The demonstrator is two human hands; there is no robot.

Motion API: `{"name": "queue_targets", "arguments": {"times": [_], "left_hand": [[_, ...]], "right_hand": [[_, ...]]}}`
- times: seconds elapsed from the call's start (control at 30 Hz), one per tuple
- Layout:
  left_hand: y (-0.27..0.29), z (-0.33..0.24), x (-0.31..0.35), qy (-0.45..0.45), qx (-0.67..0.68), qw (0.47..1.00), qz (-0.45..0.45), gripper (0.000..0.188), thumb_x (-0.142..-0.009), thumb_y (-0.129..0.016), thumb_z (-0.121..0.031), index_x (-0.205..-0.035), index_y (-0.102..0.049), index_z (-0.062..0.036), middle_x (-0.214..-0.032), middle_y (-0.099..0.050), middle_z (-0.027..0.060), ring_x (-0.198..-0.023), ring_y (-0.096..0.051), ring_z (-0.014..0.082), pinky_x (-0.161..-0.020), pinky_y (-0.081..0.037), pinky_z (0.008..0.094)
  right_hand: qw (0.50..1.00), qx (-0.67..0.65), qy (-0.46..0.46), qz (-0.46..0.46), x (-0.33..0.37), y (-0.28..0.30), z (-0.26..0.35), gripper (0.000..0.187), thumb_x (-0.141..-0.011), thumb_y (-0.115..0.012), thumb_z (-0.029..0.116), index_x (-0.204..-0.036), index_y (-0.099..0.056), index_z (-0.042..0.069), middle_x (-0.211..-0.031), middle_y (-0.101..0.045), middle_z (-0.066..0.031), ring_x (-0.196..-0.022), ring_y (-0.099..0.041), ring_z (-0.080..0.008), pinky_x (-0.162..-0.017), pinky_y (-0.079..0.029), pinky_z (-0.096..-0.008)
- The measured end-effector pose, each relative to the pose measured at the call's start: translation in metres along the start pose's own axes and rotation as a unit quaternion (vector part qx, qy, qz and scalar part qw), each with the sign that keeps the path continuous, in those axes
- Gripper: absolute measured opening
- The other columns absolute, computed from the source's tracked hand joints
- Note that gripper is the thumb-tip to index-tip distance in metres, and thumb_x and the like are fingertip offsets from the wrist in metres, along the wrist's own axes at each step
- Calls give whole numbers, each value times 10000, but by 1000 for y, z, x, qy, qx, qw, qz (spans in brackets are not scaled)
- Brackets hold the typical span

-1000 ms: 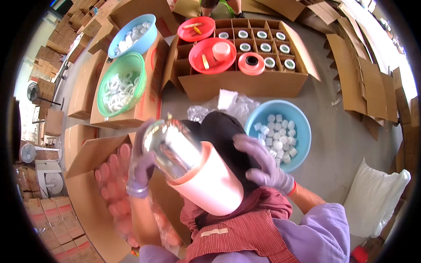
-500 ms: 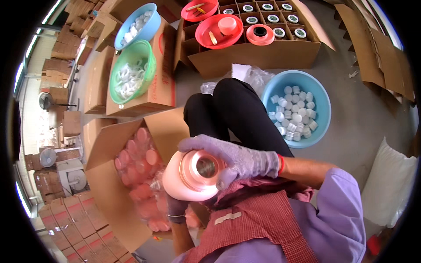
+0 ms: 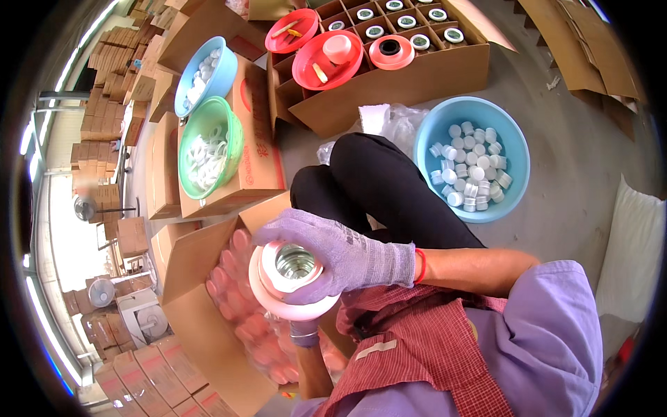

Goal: The person sits on the floor and repeatedly fills pink plastic containers with a white substance from a bowl using a scoop. They then place the filled containers into a cardboard box.

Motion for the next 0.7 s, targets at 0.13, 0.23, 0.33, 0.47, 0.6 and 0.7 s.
{"name": "queue_targets", "arguments": {"times": [0.13,0.23,0.33,0.47,0.6,0.7], "left_hand": [[34,-108,-29,-34,-10,999,-5,441,-809,-766,-308,-1121,-585,-56,-1071,-602,138,-980,-600,276,-826,-481,392],[62,-217,-50,-97,-118,988,33,403,-820,-749,-325,-1075,-596,-53,-1011,-608,140,-920,-616,289,-777,-492,394],[37,-288,-75,-186,-255,939,138,374,-832,-732,-341,-1029,-607,-50,-952,-613,143,-861,-632,302,-728,-504,397],[-15,-290,-87,-214,-327,900,192,351,-848,-710,-364,-968,-621,-46,-873,-621,147,-781,-654,319,-663,-520,400],[-44,-297,-108,-226,-302,900,220,287,-828,-704,-299,-947,-632,-48,-827,-635,169,-791,-635,372,-666,-506,433],[-47,-303,-112,-250,-267,906,213,360,-859,-702,-431,-921,-641,-82,-786,-624,96,-671,-648,293,-574,-513,392]], "right_hand": [[994,79,57,-53,19,31,4,730,-783,-804,414,-1311,-482,26,-1256,-539,-188,-1146,-543,-371,-1011,-417,-491],[990,112,80,25,60,48,-5,777,-847,-673,580,-1315,-441,5,-1288,-489,-254,-1203,-486,-440,-1027,-353,-598],[970,103,90,201,85,74,-24,480,-882,-729,379,-1181,-567,40,-1176,-546,-200,-1057,-563,-391,-928,-470,-499],[925,356,19,128,-18,185,-99,277,-821,-713,141,-1074,-629,66,-1141,-604,-128,-1048,-582,-333,-907,-491,-454],[622,746,-237,33,-48,369,-255,585,-816,-595,77,-1380,-503,201,-1429,-396,-199,-1155,-554,-383,-974,-492,-467],[727,622,-269,109,-15,447,-306,641,-819,-588,53,-1399,-478,303,-1421,-381,-243,-1259,-499,-472,-989,-481,-490]]}}
Point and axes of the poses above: each hand's wrist, its own x-axis away from the middle knuckle, its own y-axis out of the back of the hand, z = x × y, the point moved 9 cm from there along -x, towards the middle knuckle
